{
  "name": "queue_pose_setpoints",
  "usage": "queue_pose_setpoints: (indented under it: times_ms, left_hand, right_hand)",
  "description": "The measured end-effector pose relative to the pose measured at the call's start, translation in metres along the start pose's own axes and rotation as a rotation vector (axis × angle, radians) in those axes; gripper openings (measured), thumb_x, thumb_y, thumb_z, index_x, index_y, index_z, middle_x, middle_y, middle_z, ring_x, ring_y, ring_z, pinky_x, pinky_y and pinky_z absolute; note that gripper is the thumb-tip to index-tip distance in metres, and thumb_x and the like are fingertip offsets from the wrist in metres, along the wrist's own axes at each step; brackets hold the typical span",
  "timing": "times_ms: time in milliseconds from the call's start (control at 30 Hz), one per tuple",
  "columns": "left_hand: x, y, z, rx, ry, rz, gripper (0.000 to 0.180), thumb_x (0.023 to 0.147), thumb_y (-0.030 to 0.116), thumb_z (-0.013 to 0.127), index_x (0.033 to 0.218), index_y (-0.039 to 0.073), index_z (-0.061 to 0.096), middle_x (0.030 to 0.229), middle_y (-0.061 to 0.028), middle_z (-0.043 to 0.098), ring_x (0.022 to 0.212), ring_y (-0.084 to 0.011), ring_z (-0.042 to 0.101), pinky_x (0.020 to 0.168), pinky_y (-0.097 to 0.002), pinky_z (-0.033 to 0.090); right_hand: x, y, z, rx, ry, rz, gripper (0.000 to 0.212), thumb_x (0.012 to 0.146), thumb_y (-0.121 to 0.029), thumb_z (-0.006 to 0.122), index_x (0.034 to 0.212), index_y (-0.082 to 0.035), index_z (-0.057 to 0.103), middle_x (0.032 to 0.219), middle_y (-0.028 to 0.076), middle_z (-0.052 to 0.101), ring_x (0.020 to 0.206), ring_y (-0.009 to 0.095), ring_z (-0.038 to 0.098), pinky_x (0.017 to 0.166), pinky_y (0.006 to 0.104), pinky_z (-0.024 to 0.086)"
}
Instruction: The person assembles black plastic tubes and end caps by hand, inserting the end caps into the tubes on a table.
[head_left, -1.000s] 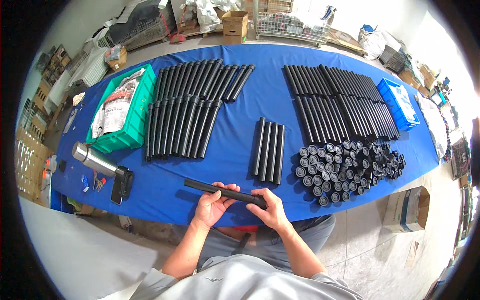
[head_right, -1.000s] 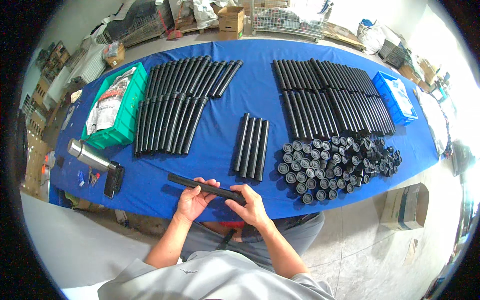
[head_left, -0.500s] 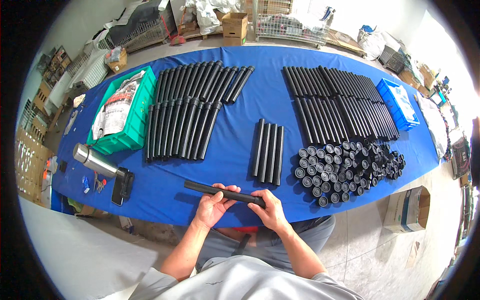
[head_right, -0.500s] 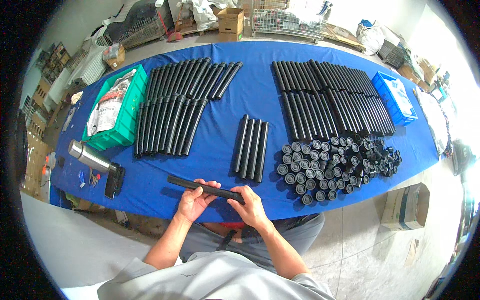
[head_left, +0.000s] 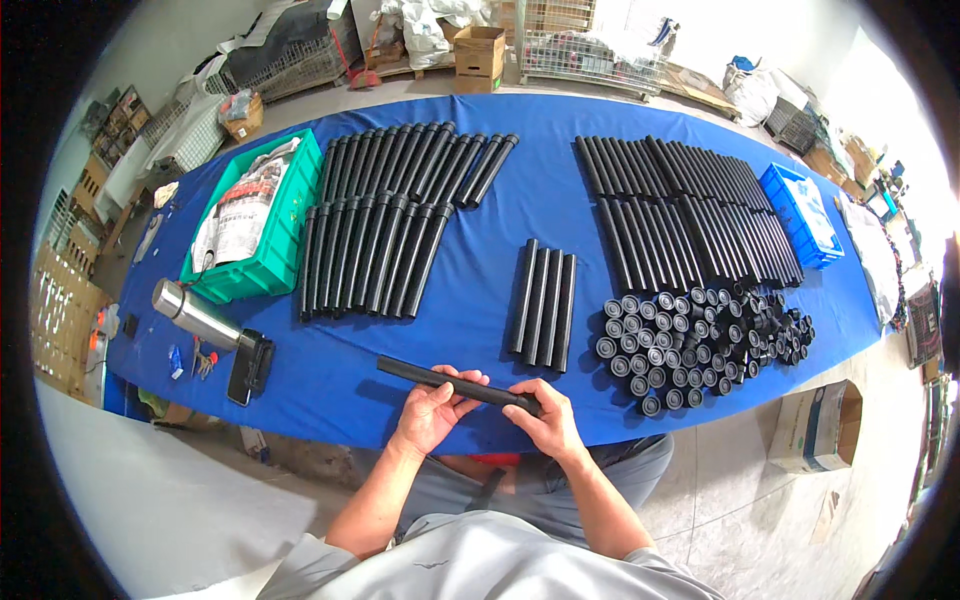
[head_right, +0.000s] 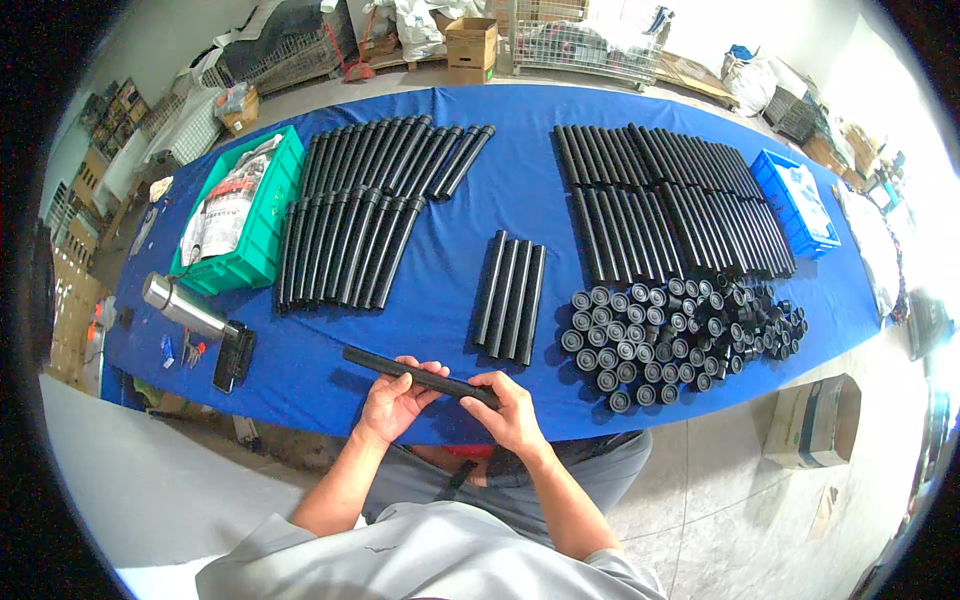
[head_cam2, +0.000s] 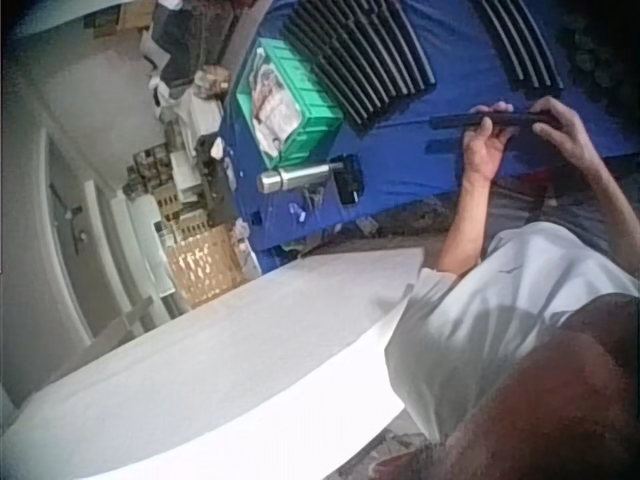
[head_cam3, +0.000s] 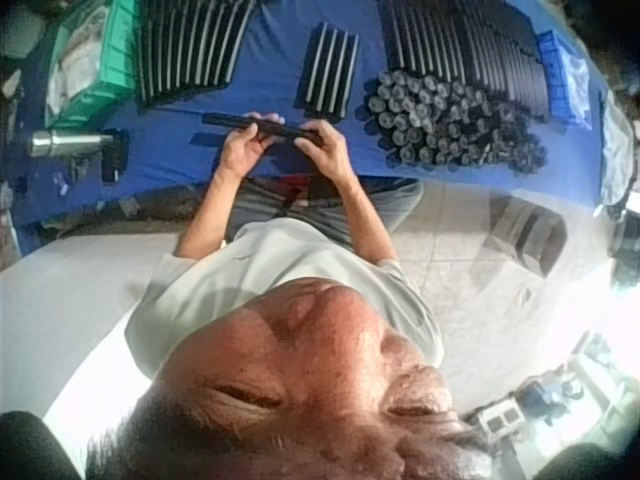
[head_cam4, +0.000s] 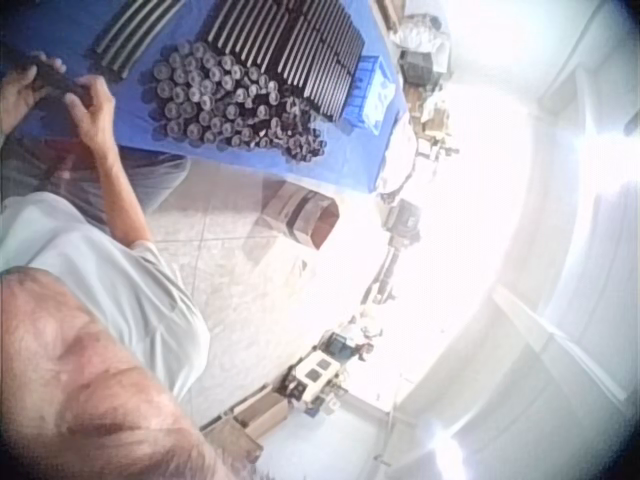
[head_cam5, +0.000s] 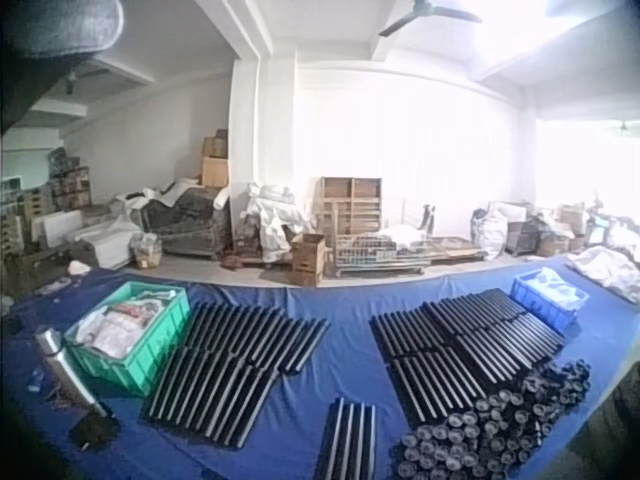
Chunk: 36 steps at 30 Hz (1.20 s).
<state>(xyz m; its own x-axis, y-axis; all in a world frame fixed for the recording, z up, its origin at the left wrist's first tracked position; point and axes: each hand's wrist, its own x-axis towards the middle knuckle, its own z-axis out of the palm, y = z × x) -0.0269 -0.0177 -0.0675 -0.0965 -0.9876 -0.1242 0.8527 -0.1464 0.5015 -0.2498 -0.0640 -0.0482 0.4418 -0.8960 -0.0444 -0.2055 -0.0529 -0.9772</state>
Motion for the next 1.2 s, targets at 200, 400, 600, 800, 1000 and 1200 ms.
queue_pose_setpoints:
  times_ms: [200, 400, 600, 800, 1000, 1200]
  left_hand:
    - [0.000, 0.000, 0.004, 0.000, 0.016, 0.003, 0.020, 0.094, 0.011, 0.065, 0.114, 0.009, 0.061, 0.129, -0.0193, 0.062, 0.127, -0.0337, 0.055, 0.107, -0.0486, 0.047]
    - [0.000, 0.000, -0.002, -0.028, -0.012, 0.009, 0.022, 0.093, 0.011, 0.066, 0.115, 0.009, 0.061, 0.128, -0.0198, 0.062, 0.127, -0.0339, 0.055, 0.109, -0.0490, 0.046]
    - [0.000, -0.001, -0.003, -0.026, 0.016, 0.000, 0.023, 0.093, 0.010, 0.066, 0.116, 0.010, 0.061, 0.128, -0.0194, 0.062, 0.128, -0.0339, 0.055, 0.108, -0.0483, 0.047]
    - [-0.001, 0.000, -0.002, -0.033, 0.009, 0.008, 0.023, 0.092, 0.007, 0.065, 0.115, 0.010, 0.061, 0.127, -0.0183, 0.063, 0.129, -0.0337, 0.054, 0.108, -0.0485, 0.047]
    - [0.000, -0.001, -0.003, -0.069, 0.006, 0.016, 0.023, 0.093, 0.006, 0.064, 0.116, 0.008, 0.063, 0.126, -0.0201, 0.063, 0.128, -0.0365, 0.054, 0.107, -0.0495, 0.048]
    - [0.001, -0.002, -0.005, -0.099, -0.006, 0.048, 0.023, 0.094, 0.005, 0.062, 0.117, 0.008, 0.062, 0.127, -0.0199, 0.063, 0.129, -0.0363, 0.053, 0.107, -0.0489, 0.048]
  right_hand:
    - [0.006, 0.011, 0.004, -0.134, 0.159, -0.452, 0.029, 0.082, -0.007, 0.076, 0.106, -0.002, 0.061, 0.099, 0.009, 0.065, 0.089, 0.015, 0.064, 0.072, 0.0278, 0.051]
    - [0.000, 0.015, 0.002, -0.032, 0.062, -0.140, 0.028, 0.085, -0.010, 0.075, 0.108, -0.002, 0.062, 0.083, 0.004, 0.068, 0.070, 0.010, 0.063, 0.063, 0.0250, 0.051]
    - [0.001, 0.016, 0.006, -0.025, 0.091, -0.134, 0.027, 0.086, -0.014, 0.077, 0.105, -0.001, 0.064, 0.076, 0.003, 0.067, 0.062, 0.008, 0.060, 0.058, 0.0234, 0.049]
    - [0.002, 0.001, 0.004, -0.097, 0.123, -0.239, 0.029, 0.084, -0.013, 0.078, 0.106, -0.002, 0.064, 0.084, 0.006, 0.067, 0.073, 0.013, 0.062, 0.066, 0.0275, 0.050]
    - [0.002, 0.002, 0.001, -0.115, 0.065, -0.227, 0.034, 0.079, -0.012, 0.080, 0.107, -0.002, 0.063, 0.089, 0.009, 0.065, 0.080, 0.021, 0.064, 0.071, 0.0323, 0.050]
    - [0.003, 0.000, 0.003, -0.163, 0.086, -0.326, 0.037, 0.078, -0.012, 0.081, 0.108, -0.001, 0.061, 0.093, 0.010, 0.064, 0.083, 0.020, 0.065, 0.071, 0.0314, 0.050]
